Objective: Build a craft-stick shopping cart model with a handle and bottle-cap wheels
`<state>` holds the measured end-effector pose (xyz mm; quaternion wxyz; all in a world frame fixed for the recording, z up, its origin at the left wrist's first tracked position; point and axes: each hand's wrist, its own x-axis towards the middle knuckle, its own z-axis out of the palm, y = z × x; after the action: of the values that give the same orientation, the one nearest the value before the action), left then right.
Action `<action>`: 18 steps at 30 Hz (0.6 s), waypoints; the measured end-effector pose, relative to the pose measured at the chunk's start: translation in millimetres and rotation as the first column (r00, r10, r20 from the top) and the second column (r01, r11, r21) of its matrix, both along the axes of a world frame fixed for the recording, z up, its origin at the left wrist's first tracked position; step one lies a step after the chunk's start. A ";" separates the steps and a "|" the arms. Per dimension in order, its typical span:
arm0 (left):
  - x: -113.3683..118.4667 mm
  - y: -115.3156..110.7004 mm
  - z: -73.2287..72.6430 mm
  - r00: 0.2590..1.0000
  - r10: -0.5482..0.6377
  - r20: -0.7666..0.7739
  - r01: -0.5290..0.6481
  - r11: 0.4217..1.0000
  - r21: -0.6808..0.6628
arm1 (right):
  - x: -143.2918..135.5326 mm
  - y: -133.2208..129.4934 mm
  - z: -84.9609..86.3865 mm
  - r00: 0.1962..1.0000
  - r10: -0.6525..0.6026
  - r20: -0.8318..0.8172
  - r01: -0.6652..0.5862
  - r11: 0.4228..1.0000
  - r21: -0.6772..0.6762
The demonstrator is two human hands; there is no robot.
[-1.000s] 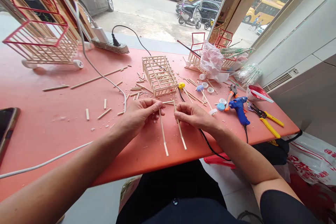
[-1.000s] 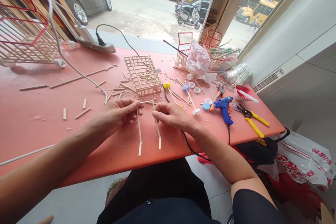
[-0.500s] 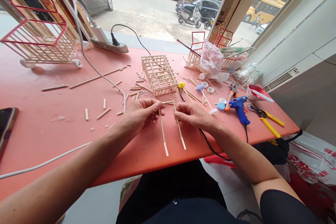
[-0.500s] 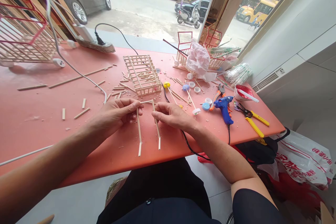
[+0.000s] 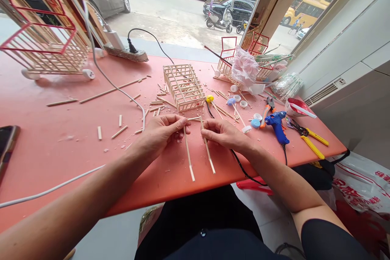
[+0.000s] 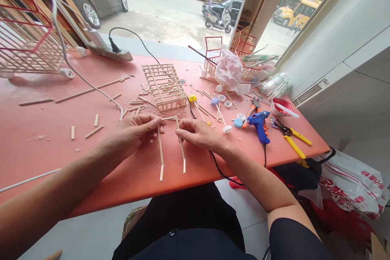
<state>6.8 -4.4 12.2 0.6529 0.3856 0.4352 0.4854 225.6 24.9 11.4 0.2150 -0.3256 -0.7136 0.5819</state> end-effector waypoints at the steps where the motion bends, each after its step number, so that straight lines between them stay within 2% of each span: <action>1: -0.1 0.2 -0.6 1.000 -0.001 -0.001 0.001 1.000 -0.001 | 0.0 -0.1 -0.1 1.000 -0.002 0.004 0.002 1.000 0.004; 18: -0.3 1.1 -3.5 1.000 -0.001 0.006 0.001 1.000 0.003 | -0.1 -1.0 1.3 1.000 -0.009 0.020 0.009 1.000 -0.005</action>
<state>6.5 -3.3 8.8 0.6538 0.3854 0.4324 0.4869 225.6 23.9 12.7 0.2097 -0.3349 -0.7129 0.5793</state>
